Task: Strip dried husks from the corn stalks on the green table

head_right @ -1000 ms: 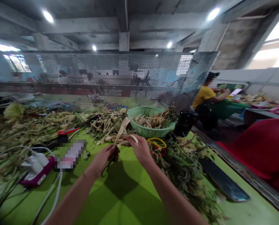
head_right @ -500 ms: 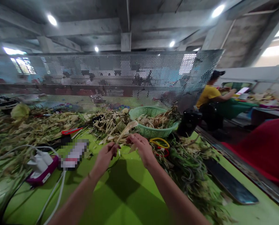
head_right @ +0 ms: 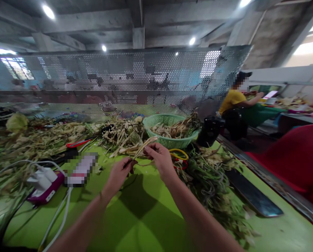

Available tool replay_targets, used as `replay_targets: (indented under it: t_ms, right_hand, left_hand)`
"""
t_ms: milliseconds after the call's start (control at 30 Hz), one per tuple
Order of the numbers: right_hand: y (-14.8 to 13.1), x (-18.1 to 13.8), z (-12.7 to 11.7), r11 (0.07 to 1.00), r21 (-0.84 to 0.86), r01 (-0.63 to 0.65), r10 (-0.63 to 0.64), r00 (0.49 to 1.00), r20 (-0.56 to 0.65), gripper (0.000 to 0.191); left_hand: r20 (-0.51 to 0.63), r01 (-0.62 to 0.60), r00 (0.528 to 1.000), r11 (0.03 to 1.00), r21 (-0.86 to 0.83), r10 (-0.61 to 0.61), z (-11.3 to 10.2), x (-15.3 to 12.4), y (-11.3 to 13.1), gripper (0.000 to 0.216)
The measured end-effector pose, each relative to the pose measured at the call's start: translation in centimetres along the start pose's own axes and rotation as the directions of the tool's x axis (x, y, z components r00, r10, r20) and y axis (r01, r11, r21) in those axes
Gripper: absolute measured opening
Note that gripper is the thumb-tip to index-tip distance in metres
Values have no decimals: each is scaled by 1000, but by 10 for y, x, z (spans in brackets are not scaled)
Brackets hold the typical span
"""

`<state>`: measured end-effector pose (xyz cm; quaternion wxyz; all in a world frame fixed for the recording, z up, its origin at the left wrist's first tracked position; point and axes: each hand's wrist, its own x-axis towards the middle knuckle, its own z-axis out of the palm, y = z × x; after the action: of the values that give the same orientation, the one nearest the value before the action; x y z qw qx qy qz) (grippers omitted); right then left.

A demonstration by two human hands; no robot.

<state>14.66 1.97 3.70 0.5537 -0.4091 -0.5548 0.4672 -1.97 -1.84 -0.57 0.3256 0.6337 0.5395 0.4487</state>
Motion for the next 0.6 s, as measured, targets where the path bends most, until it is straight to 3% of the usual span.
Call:
replay_targets:
  t_ms: [167,367,600]
  right_hand:
    - [0,-3,5,997,-5,-76,76,996,41,36]
    - [-1,-2,3,999,9,-51,50,998,39,33]
    - [-1,-3,3,999,-6,-39,39,999,22,27]
  left_hand:
    - [14,9,1000,1000,-21,-9,1,-1,4,27]
    - [154,96,987,951,-293,-52,3,-2,4,22]
    - [109,158,986,897,-412,-124,4,0,3,18]
